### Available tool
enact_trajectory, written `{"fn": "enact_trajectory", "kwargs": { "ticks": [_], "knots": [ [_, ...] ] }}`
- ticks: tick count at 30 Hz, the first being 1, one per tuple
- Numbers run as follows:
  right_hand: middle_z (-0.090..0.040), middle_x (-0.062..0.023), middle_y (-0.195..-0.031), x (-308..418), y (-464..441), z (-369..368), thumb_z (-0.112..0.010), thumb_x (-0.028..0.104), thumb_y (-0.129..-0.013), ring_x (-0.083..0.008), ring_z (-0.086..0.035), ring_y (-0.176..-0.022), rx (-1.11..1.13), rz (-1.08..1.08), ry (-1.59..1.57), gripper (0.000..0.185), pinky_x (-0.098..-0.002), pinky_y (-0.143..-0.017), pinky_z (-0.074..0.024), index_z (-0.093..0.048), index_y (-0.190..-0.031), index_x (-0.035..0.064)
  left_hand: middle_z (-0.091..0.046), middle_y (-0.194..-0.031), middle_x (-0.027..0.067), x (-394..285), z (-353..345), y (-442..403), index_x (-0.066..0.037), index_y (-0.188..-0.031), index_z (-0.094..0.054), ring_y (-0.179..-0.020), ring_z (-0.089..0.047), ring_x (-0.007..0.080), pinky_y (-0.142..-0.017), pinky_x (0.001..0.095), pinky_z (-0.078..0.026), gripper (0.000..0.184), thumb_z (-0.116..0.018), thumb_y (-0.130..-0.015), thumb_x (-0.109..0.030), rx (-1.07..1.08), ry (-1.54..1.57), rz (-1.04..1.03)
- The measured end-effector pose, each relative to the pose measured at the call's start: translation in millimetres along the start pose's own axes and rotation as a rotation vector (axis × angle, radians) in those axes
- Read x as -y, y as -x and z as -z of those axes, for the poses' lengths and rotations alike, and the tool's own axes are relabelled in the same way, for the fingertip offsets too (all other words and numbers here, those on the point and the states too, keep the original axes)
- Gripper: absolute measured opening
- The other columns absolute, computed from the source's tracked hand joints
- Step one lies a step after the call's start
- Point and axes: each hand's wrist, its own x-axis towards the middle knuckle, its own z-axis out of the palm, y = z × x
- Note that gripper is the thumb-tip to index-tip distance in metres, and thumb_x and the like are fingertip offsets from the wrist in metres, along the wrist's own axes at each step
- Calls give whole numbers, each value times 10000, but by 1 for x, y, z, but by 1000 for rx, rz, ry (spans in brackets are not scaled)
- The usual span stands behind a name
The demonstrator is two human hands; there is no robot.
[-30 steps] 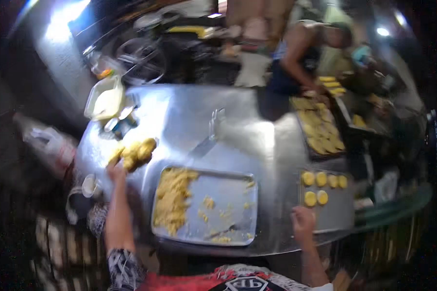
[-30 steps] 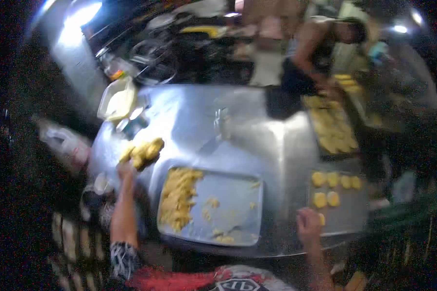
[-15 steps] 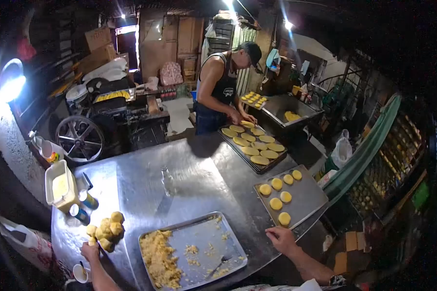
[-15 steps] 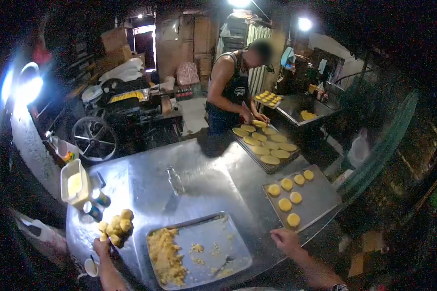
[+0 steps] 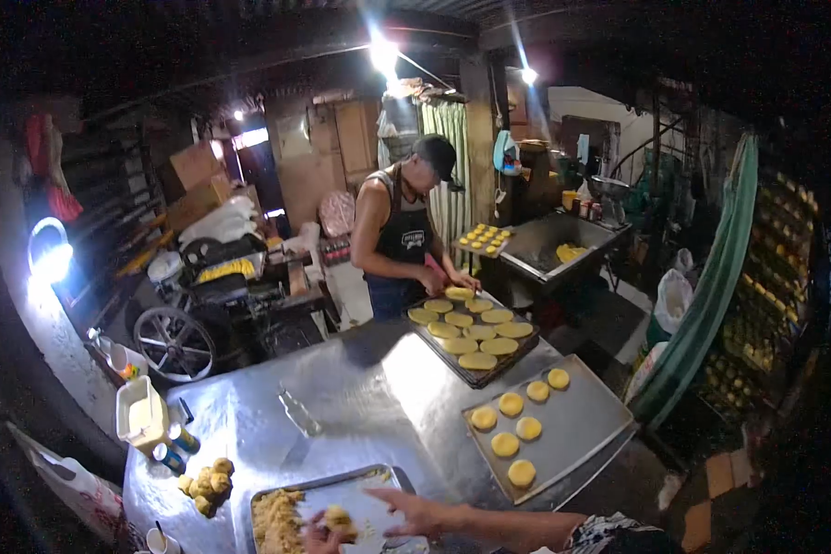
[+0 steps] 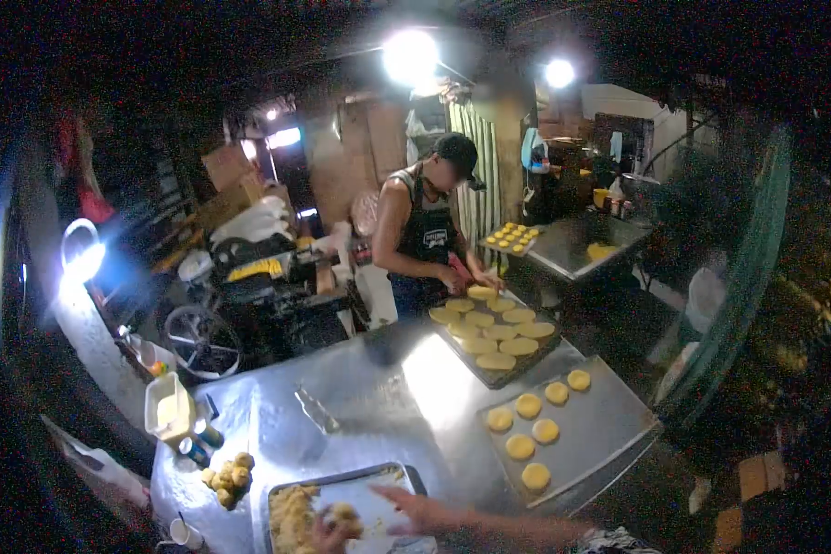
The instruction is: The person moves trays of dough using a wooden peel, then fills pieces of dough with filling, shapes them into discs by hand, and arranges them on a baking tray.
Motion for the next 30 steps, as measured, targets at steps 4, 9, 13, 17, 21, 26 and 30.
{"fn": "enact_trajectory", "kwargs": {
  "ticks": [4, 9, 13, 17, 21, 26, 30],
  "knots": [
    [-536, -211, -1435, -11, 14, 27, -726, 121, -887, -316, -596, -1233, 121, -44, -71, 818, -385, -1021, -497, -306, -1589, 105, -697, -1134, 145, -5, -115, 6, 49, -1447, -452, -959, -688, 225, -819, 363, -569, 614, -658, -1007, -326, -59, -6, -5],
    [-641, -203, -1231, 5, 52, 76, -683, 7, -870, -330, -653, -1120, 48, -118, -150, 691, -393, -962, -531, -437, -1514, 60, -715, -1114, 121, 26, -143, 9, 30, -1417, -530, -923, -703, 219, -800, 316, -589, 617, -717, -966, -348, -150, -253, 45],
    [-728, -142, -1051, -45, 67, 63, -623, 23, -868, -207, -673, -948, -145, 47, 45, 387, -343, -830, -545, -665, -1253, 29, -705, -1150, 181, -12, -188, 8, 75, -1223, -631, -1008, -717, 253, -870, 357, -598, 381, -735, -934, -149, -181, -12, 65],
    [-715, -58, -1000, -8, 75, 42, -694, 63, -886, -138, -663, -941, -13, -357, -426, 344, -304, -843, -546, -663, -1224, 5, -708, -1136, 125, 12, -171, 48, 50, -1365, -570, -972, -682, 164, -869, 292, -563, 455, -697, -962, -119, -287, -14, 209],
    [-722, -131, -1055, -13, 58, 0, -735, 97, -872, -156, -681, -988, 193, -378, -402, 424, -312, -861, -559, -645, -1269, -24, -730, -1053, 70, 40, -134, 73, 14, -1293, -649, -909, -671, 107, -809, 261, -563, 369, -716, -954, -116, -472, -133, 187],
    [-705, -49, -1067, -16, 19, -62, -699, 105, -924, -118, -652, -921, 587, -605, -592, 387, -257, -742, -545, -634, -1294, 12, -740, -990, 60, 39, -64, 119, 26, -1202, -693, -827, -670, 97, -748, 244, -559, 284, -718, -950, -102, -537, 72, 210],
    [-716, -24, -1037, -15, -44, -133, -704, 117, -909, -147, -655, -875, 465, -404, -418, 327, -274, -711, -530, -689, -1233, 77, -731, -984, 56, 60, 29, 142, 34, -1146, -701, -823, -669, 106, -764, 273, -561, 218, -683, -959, -77, -583, 42, 238]
  ]
}}
